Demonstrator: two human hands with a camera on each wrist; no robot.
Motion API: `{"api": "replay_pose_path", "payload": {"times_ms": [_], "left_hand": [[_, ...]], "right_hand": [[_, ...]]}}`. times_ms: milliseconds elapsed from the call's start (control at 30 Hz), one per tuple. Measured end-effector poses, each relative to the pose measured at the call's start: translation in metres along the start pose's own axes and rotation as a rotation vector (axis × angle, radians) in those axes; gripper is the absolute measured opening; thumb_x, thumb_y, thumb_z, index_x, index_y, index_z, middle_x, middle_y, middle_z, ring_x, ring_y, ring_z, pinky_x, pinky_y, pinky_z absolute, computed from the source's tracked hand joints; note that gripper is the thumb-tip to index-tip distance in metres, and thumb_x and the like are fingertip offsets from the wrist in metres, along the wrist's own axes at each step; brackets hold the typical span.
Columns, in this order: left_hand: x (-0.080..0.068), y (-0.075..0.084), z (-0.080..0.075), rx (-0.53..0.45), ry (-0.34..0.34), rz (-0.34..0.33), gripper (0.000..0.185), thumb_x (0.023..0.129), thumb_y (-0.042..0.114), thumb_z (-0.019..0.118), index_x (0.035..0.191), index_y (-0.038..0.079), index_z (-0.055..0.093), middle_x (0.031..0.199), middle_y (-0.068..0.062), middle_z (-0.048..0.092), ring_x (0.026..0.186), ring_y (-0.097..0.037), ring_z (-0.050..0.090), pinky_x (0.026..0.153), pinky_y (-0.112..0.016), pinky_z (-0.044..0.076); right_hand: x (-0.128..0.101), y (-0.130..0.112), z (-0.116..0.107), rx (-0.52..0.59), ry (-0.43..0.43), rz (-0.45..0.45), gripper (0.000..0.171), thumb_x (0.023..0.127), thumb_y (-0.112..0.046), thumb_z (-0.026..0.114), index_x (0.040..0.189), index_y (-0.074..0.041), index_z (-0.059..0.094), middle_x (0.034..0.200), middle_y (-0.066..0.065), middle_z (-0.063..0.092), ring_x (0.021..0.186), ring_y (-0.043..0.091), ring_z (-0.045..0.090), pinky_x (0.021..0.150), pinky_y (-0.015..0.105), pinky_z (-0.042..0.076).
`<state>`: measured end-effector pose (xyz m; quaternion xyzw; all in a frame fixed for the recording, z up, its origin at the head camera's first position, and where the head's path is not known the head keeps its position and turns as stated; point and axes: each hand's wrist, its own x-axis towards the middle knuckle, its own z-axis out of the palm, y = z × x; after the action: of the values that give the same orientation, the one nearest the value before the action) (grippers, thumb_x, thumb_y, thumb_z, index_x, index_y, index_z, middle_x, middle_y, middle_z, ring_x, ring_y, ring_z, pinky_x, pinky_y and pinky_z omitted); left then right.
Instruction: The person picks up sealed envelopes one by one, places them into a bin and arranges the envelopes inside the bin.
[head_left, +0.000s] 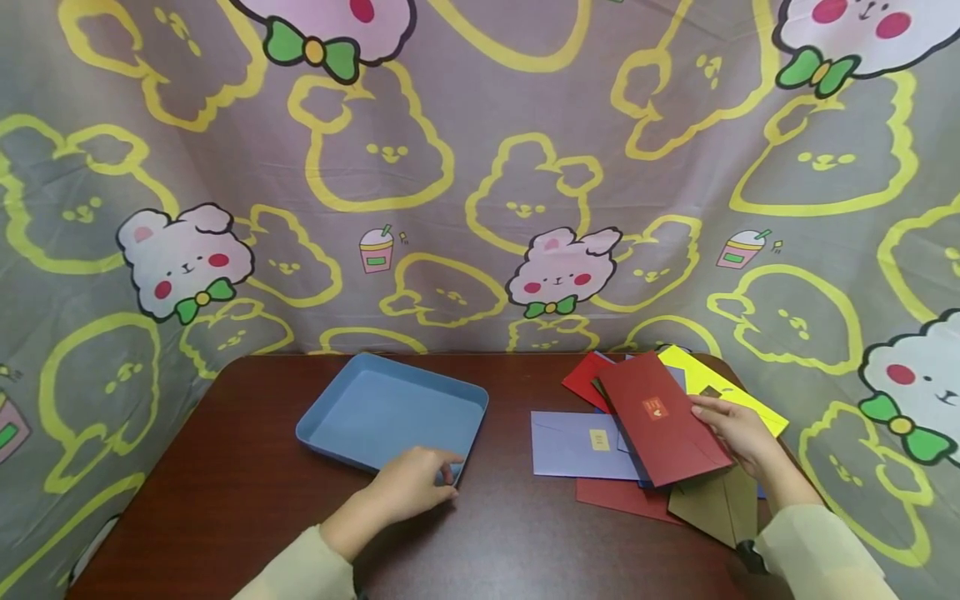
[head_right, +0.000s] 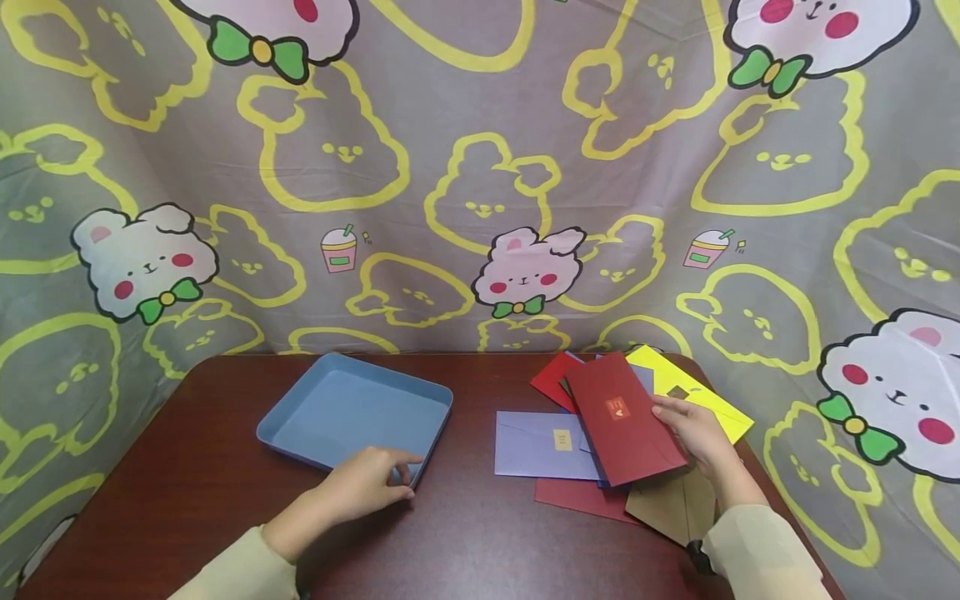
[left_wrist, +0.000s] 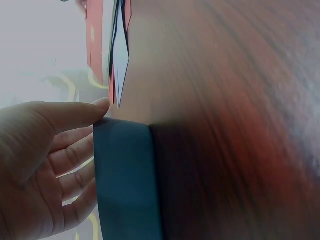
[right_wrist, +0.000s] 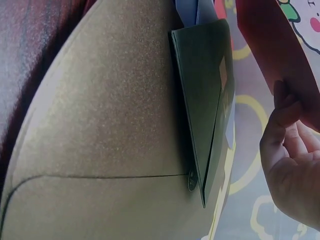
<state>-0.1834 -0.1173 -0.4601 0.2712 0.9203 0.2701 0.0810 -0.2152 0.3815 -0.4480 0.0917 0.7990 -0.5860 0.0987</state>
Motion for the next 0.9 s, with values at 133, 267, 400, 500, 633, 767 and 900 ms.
{"api": "replay_pose_path", "payload": {"times_ms": [133, 267, 400, 500, 633, 767, 900], "left_hand": [[0.002, 0.004, 0.005, 0.015, -0.007, 0.018, 0.043, 0.086, 0.012, 0.082, 0.127, 0.003, 0.071, 0.081, 0.014, 0.066, 0.058, -0.001, 0.044, 0.056, -0.024, 0.041], [0.003, 0.010, 0.008, 0.026, -0.015, 0.044, 0.043, 0.086, 0.013, 0.082, 0.127, 0.004, 0.071, 0.082, 0.014, 0.067, 0.061, -0.001, 0.046, 0.059, -0.024, 0.043], [0.004, 0.016, 0.011, 0.025, -0.039, 0.052, 0.043, 0.087, 0.014, 0.082, 0.127, 0.005, 0.071, 0.082, 0.015, 0.068, 0.062, 0.000, 0.047, 0.060, -0.023, 0.043], [0.006, 0.021, 0.012, 0.026, -0.055, 0.058, 0.043, 0.087, 0.014, 0.082, 0.127, 0.005, 0.071, 0.082, 0.015, 0.068, 0.065, 0.001, 0.051, 0.061, -0.023, 0.045], [0.007, 0.026, 0.014, 0.033, -0.071, 0.062, 0.043, 0.087, 0.016, 0.082, 0.127, 0.006, 0.072, 0.082, 0.015, 0.068, 0.071, 0.000, 0.056, 0.064, -0.023, 0.047], [0.008, 0.030, 0.018, 0.052, -0.076, 0.072, 0.043, 0.087, 0.017, 0.082, 0.127, 0.006, 0.072, 0.084, 0.014, 0.069, 0.074, 0.000, 0.058, 0.065, -0.023, 0.048], [0.008, 0.033, 0.021, 0.059, -0.083, 0.082, 0.043, 0.087, 0.018, 0.082, 0.128, 0.008, 0.072, 0.084, 0.015, 0.069, 0.075, 0.001, 0.059, 0.065, -0.022, 0.049]], "right_hand": [[-0.002, 0.000, 0.001, -0.004, 0.009, 0.006, 0.065, 0.107, -0.030, 0.056, 0.154, 0.008, 0.033, 0.101, -0.007, 0.071, 0.084, 0.012, 0.071, 0.073, 0.037, 0.060], [-0.004, 0.000, 0.004, -0.041, 0.023, 0.000, 0.065, 0.108, -0.031, 0.055, 0.154, 0.008, 0.033, 0.103, -0.005, 0.068, 0.084, 0.012, 0.069, 0.073, 0.036, 0.060], [-0.006, -0.001, 0.008, -0.069, 0.033, -0.008, 0.063, 0.108, -0.030, 0.052, 0.155, 0.008, 0.032, 0.104, -0.003, 0.068, 0.083, 0.012, 0.068, 0.072, 0.036, 0.060], [-0.006, -0.001, 0.009, -0.076, 0.034, -0.016, 0.064, 0.109, -0.030, 0.052, 0.155, 0.008, 0.031, 0.105, -0.001, 0.068, 0.083, 0.012, 0.068, 0.072, 0.036, 0.060], [-0.007, -0.001, 0.009, -0.081, 0.035, -0.025, 0.065, 0.108, -0.031, 0.052, 0.155, 0.008, 0.031, 0.108, 0.000, 0.068, 0.084, 0.011, 0.068, 0.073, 0.035, 0.060], [-0.006, -0.002, 0.010, -0.076, 0.029, -0.026, 0.065, 0.108, -0.031, 0.052, 0.155, 0.008, 0.031, 0.109, 0.000, 0.068, 0.084, 0.011, 0.068, 0.073, 0.035, 0.060], [-0.006, -0.002, 0.011, -0.075, 0.022, -0.029, 0.065, 0.108, -0.031, 0.053, 0.155, 0.008, 0.032, 0.107, 0.000, 0.069, 0.083, 0.013, 0.069, 0.072, 0.036, 0.060]]}}
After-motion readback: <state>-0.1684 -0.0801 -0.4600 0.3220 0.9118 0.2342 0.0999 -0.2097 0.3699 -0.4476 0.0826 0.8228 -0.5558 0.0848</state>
